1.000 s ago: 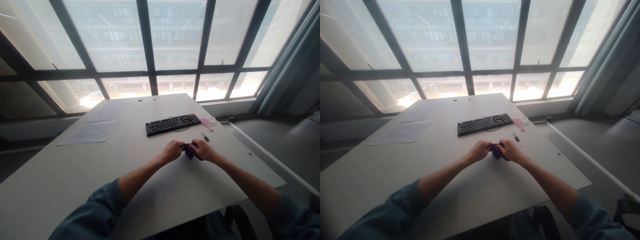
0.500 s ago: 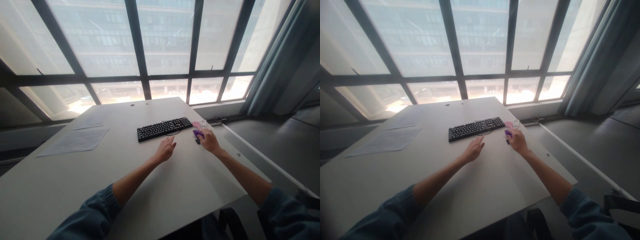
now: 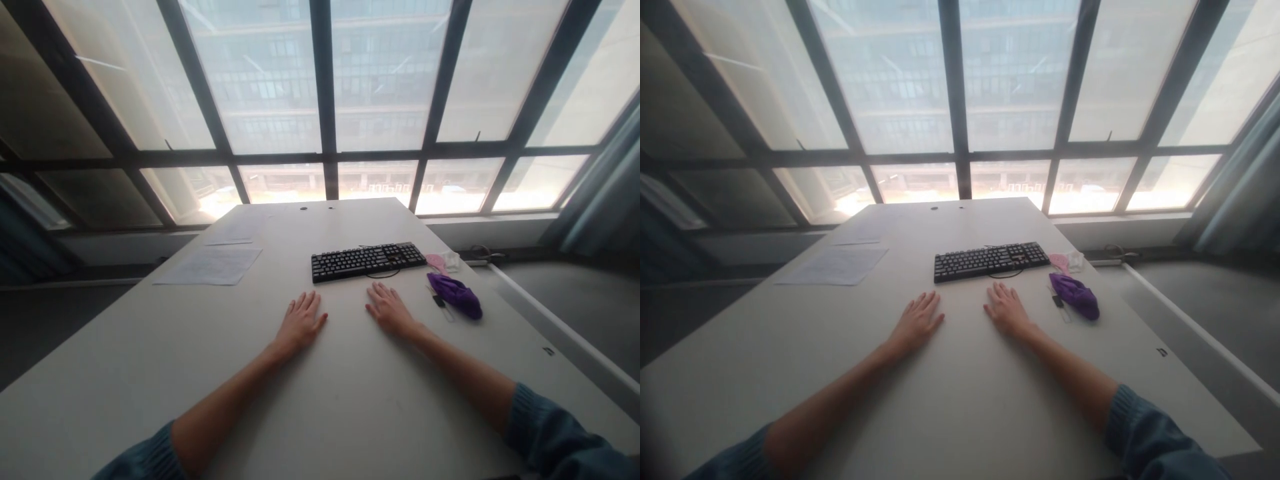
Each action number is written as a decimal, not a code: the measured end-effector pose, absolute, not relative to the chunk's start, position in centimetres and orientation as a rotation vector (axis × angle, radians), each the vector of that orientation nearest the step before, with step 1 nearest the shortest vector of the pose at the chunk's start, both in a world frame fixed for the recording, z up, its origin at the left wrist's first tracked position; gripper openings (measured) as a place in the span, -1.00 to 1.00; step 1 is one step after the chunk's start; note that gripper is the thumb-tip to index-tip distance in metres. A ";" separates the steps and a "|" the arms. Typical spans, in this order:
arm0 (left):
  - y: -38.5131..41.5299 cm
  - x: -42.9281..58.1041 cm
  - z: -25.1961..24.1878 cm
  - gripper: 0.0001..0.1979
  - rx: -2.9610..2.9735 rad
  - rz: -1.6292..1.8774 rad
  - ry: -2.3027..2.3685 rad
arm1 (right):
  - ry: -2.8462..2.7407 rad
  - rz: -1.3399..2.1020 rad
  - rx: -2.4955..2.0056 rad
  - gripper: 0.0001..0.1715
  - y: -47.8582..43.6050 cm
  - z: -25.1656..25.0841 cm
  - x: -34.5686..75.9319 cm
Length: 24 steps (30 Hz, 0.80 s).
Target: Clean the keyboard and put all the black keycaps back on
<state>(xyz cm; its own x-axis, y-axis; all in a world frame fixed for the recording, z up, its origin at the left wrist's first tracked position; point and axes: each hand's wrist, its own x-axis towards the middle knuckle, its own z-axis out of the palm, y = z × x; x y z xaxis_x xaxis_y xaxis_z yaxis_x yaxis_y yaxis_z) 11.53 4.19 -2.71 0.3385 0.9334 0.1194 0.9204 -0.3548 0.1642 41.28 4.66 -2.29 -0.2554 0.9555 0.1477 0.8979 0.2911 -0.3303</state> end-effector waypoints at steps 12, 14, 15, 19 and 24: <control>3.9 11.6 -1.9 -0.58 2.658 0.666 1.467 | -1.985 0.294 -1.380 -0.49 -3.1 3.8 42.9; 3.3 11.9 -1.3 -0.59 2.689 0.764 1.305 | -1.841 0.253 -1.318 -0.52 -7.6 6.5 46.0; 3.0 12.2 -1.1 -0.60 2.700 0.785 1.222 | -1.728 0.187 -1.326 -0.54 -9.9 7.2 48.2; 2.7 13.2 -1.6 -0.58 2.699 0.770 1.001 | -0.975 -0.236 -1.535 -0.64 -19.4 3.2 60.1; 3.8 14.1 -3.3 -0.41 2.608 0.611 1.027 | -0.056 -0.521 -1.901 -0.63 -32.2 -11.3 71.3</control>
